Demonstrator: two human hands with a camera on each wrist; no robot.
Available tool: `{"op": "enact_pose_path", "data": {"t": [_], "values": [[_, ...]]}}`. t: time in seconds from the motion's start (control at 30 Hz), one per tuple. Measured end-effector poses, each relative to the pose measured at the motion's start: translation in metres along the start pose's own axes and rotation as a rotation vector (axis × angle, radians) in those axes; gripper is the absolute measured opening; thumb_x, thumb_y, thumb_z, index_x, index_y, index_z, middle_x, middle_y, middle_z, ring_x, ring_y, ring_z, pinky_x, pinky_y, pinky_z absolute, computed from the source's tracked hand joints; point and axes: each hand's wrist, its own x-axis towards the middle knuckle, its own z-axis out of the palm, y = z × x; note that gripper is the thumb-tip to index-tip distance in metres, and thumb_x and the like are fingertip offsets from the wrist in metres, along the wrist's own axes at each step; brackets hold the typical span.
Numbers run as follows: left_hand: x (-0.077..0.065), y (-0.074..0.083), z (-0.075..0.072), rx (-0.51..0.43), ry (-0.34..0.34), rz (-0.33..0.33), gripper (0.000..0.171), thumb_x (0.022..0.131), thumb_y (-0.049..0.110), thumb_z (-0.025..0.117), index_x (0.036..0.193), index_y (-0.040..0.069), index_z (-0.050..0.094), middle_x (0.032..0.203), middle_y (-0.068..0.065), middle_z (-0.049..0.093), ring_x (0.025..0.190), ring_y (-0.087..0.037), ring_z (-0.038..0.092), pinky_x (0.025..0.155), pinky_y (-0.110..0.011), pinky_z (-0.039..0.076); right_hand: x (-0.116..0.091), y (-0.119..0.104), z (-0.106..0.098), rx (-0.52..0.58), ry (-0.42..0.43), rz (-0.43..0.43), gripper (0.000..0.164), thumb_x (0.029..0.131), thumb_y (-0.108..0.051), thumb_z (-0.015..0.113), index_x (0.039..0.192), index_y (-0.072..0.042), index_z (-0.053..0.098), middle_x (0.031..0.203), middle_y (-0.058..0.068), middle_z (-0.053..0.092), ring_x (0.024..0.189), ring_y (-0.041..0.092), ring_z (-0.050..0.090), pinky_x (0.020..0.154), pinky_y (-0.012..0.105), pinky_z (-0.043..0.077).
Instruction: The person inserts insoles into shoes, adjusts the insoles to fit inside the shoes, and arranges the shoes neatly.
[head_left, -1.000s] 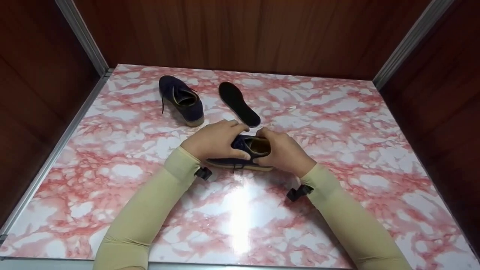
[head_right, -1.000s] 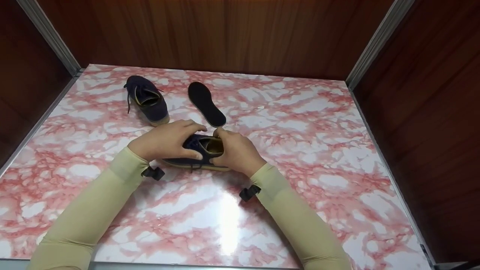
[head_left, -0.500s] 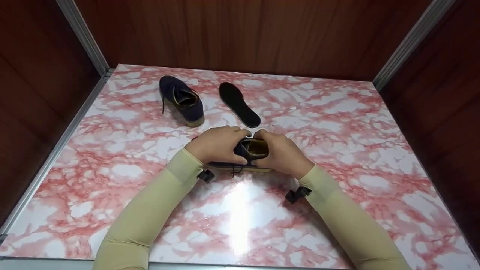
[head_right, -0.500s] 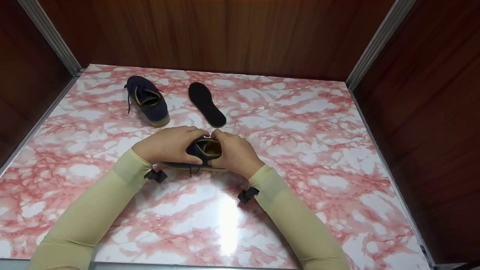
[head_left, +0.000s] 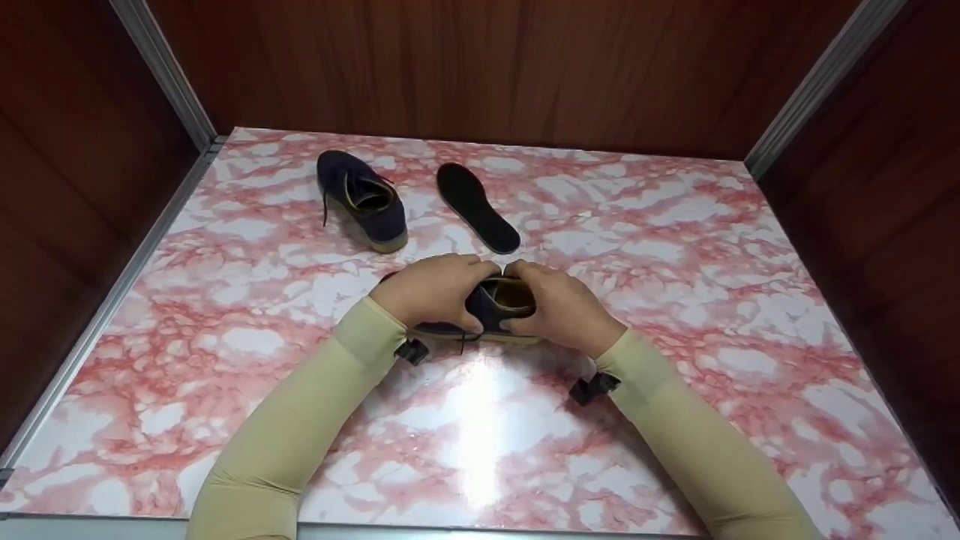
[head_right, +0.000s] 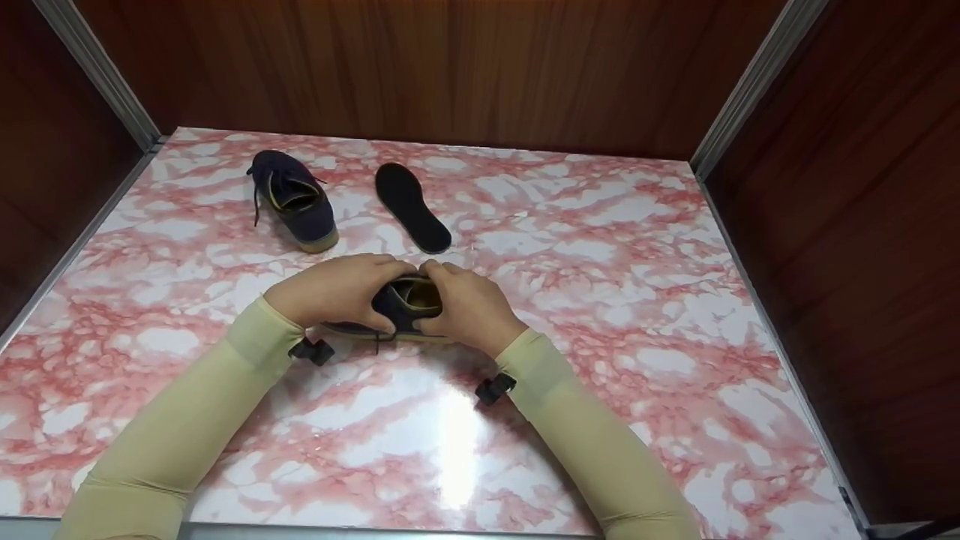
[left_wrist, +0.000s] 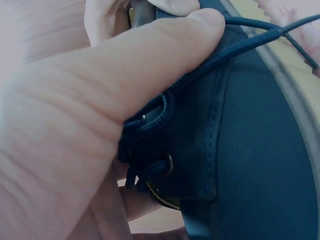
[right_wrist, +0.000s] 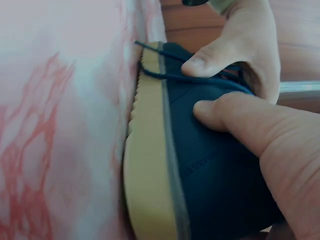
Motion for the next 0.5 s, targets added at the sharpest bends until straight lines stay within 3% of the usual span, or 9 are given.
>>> {"op": "enact_pose_path", "data": {"t": [0.3, 0.5], "values": [[0.0010, -0.0003, 0.0005, 0.000, 0.012, 0.007, 0.081, 0.087, 0.039, 0.092, 0.155, 0.016, 0.056, 0.141, -0.008, 0.068, 0.123, -0.028, 0.070, 0.110, -0.048, 0.056, 0.0007, 0.0030, 0.0013, -0.050, -0.003, -0.008, 0.069, 0.086, -0.039, 0.094, 0.141, -0.014, 0.060, 0.124, 0.010, 0.073, 0.101, 0.028, 0.072, 0.091, 0.049, 0.061], [0.0009, 0.0004, 0.0010, -0.016, 0.016, 0.011, 0.080, 0.087, 0.036, 0.093, 0.155, 0.015, 0.056, 0.140, -0.009, 0.069, 0.123, -0.028, 0.070, 0.111, -0.048, 0.056, 0.0007, 0.0022, -0.0014, -0.028, -0.038, -0.002, 0.071, 0.087, -0.038, 0.094, 0.143, -0.012, 0.058, 0.127, 0.011, 0.071, 0.105, 0.030, 0.073, 0.095, 0.049, 0.061]]}}
